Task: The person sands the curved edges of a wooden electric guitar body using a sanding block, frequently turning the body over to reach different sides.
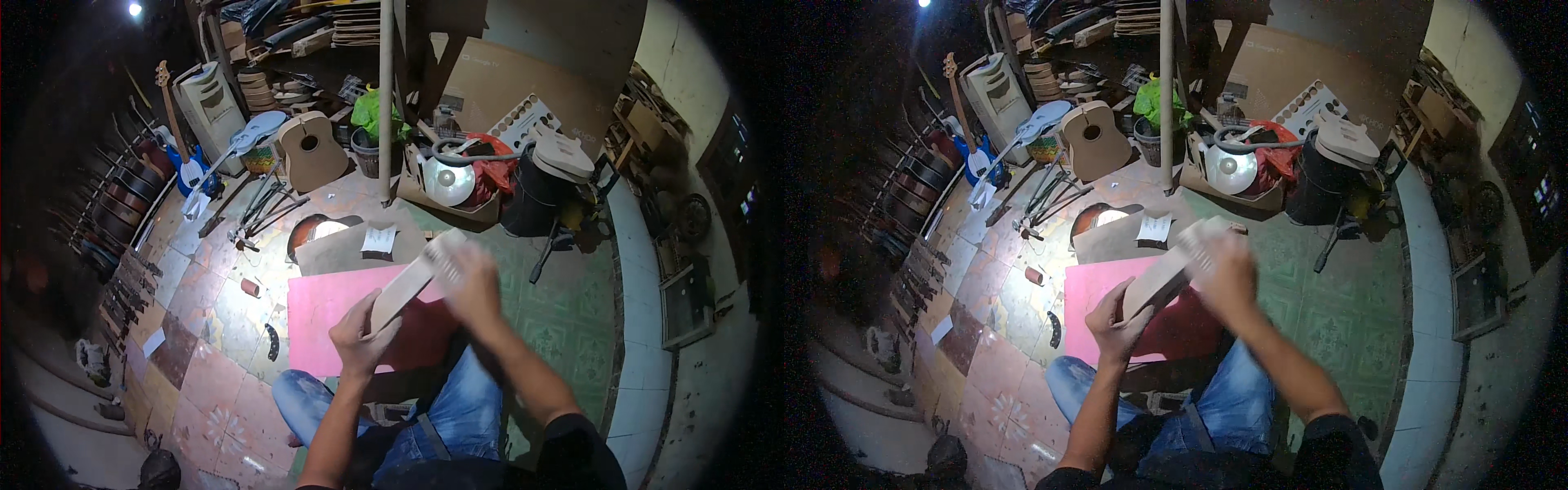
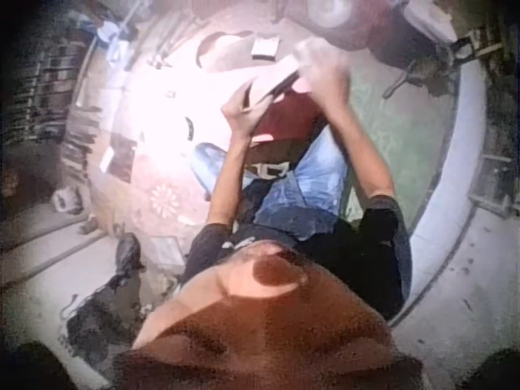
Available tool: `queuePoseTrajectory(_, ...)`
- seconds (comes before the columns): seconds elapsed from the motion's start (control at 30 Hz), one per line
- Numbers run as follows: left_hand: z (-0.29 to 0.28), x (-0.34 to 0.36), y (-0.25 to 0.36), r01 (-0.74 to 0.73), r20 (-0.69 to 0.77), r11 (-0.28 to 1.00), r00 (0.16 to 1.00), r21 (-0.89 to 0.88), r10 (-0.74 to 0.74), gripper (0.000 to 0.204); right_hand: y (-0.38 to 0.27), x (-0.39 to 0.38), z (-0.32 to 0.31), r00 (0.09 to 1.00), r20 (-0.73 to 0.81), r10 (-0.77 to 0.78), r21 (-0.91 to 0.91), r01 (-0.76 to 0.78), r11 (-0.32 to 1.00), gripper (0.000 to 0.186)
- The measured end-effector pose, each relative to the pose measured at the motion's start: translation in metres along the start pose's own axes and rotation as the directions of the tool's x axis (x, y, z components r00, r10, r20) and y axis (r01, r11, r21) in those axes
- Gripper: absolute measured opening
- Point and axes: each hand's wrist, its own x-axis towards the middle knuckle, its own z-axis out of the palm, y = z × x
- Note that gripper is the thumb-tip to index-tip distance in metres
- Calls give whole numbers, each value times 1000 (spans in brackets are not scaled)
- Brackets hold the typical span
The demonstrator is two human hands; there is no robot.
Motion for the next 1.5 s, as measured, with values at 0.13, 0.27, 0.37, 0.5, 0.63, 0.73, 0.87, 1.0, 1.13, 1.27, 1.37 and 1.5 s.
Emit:
queuePoseTrajectory(0.13, -3, 3, -1, 12, 1, 1000, 1000, -22, -12, 53, -29, -19, -16, 983, -82, -166, 144, 176, 974, 40)
queuePoseTrajectory(0.27, 3, 7, -3, 7, 2, 998, 1000, -57, -7, 52, 27, 25, 0, 981, -176, 81, 149, -55, 987, 36)
queuePoseTrajectory(0.37, -4, 6, -10, 23, 4, 999, 1000, -29, -23, 54, -10, -8, 13, 974, -223, -47, 190, 91, 978, 41)
queuePoseTrajectory(0.5, -10, 9, -9, 86, 15, 990, 996, -109, -84, 52, -19, -15, 24, 933, -342, -113, 272, 213, 939, 39)
queuePoseTrajectory(0.63, 4, 14, -5, 70, 25, 993, 997, -99, -68, 50, 37, 26, 49, 858, -440, 265, 406, -73, 911, 36)
queuePoseTrajectory(0.73, -9, 17, -16, 106, -7, 990, 994, -88, -107, 49, -36, -16, 57, 899, -437, -23, 359, 198, 912, 45)
queuePoseTrajectory(0.87, -9, 23, -19, 124, 3, 986, 992, -114, -125, 48, -21, 2, 75, 805, -590, -63, 325, 309, 894, 49)
queuePoseTrajectory(1.0, -2, 37, -11, 69, -20, 995, 997, -69, -70, 48, 7, 26, 87, 813, -473, 339, 537, -40, 843, 44)
queuePoseTrajectory(1.13, -15, 26, -32, 146, -32, 975, 988, -170, -153, 46, -60, -15, 88, 819, -571, -57, 420, 352, 837, 45)
queuePoseTrajectory(1.27, -6, 37, -16, 54, -35, 993, 998, -101, -58, 48, 21, 36, 87, 819, -520, 242, 429, 6, 903, 38)
queuePoseTrajectory(1.37, -6, 34, -14, 94, 20, 994, 995, -51, -93, 46, 12, 27, 88, 827, -493, 270, 417, -47, 908, 30)
queuePoseTrajectory(1.5, -16, 27, -28, 105, -45, 983, 993, -149, -113, 46, -48, -8, 65, 813, -522, -258, 407, 503, 763, 35)
